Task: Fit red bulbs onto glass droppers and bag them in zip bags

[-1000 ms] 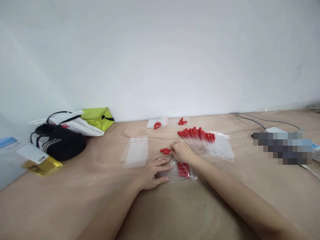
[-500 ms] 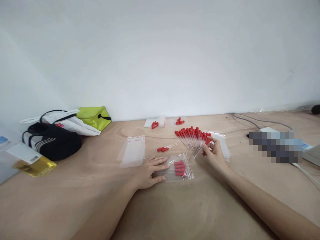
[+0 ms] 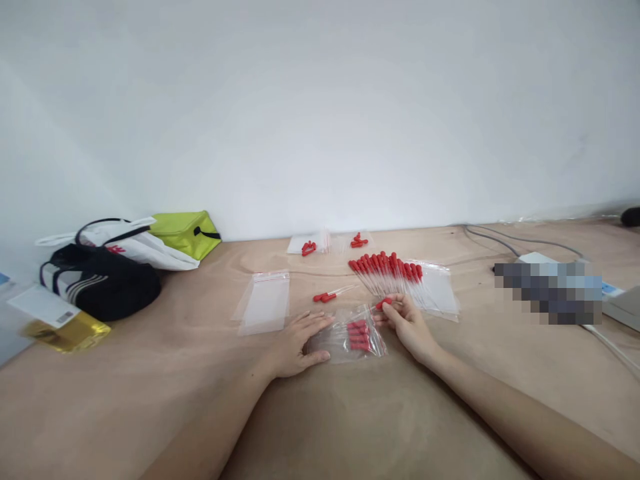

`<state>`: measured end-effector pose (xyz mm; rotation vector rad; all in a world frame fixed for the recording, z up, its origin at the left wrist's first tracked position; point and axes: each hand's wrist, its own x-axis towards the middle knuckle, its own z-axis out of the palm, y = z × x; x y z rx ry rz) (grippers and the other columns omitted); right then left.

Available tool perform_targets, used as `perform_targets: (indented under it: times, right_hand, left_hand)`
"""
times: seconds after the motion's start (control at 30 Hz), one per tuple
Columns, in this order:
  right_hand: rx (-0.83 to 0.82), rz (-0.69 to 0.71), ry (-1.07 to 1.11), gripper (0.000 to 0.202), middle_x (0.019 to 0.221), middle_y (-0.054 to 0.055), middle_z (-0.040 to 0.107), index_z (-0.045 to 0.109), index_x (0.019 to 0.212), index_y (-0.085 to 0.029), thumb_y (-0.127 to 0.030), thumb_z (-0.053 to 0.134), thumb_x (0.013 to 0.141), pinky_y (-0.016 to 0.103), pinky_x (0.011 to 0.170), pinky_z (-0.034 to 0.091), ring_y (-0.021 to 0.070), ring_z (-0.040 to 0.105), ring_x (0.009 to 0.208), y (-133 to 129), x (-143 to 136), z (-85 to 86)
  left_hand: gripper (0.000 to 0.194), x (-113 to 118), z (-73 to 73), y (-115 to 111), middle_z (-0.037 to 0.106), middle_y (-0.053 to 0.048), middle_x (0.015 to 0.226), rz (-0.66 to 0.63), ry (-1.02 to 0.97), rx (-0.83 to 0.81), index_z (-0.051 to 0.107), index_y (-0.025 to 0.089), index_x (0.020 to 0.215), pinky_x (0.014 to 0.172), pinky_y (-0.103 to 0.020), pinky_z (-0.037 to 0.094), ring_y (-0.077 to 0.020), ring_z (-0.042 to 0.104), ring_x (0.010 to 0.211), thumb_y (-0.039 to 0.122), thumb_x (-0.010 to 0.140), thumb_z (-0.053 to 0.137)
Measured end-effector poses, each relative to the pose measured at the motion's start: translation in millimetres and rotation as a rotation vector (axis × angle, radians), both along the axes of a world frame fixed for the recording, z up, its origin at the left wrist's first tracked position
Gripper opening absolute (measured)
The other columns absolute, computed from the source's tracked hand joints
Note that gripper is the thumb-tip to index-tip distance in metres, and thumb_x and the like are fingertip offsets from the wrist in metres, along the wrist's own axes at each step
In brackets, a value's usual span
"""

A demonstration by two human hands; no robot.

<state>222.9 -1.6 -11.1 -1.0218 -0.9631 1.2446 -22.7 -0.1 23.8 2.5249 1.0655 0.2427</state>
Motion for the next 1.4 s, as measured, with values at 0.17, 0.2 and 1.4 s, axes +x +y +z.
perform_targets:
  times: [0.17,0.2,1.4]
  right_hand:
    - [-0.047,0.137,-0.233,0.033,0.059,-0.005,0.055,0.047,0.075,-0.019,-0.044,0.064,0.063,0.020,0.038,0.038,0.0065,0.048,0.039,-1.9,0.4,0.4]
    - [-0.053,0.150,-0.277,0.032,0.058,-0.005,0.055,0.048,0.075,-0.019,-0.043,0.064,0.063,0.019,0.036,0.035,0.0060,0.046,0.038,-1.5,0.3,0.8]
    - [0.023,0.381,-0.426,0.040,0.056,-0.003,0.051,0.048,0.064,-0.017,-0.055,0.060,0.062,0.020,0.047,0.034,0.0076,0.045,0.050,19.8,0.3,1.0]
  left_hand:
    - [0.058,-0.2,-0.3,-0.2,0.038,-0.004,0.134,0.000,-0.022,0.006,0.032,0.024,0.131,0.106,-0.041,0.018,-0.0209,0.031,0.125,0.042,0.080,0.051]
    - [0.058,-0.5,-1.0,-0.1,0.038,-0.004,0.134,0.001,-0.026,0.007,0.032,0.024,0.131,0.106,-0.042,0.018,-0.0210,0.031,0.125,0.042,0.079,0.051]
    - [0.050,-1.9,-5.1,-0.5,0.038,-0.004,0.134,0.011,-0.153,0.012,0.042,0.026,0.124,0.103,-0.040,0.025,-0.0215,0.034,0.122,0.041,0.078,0.053]
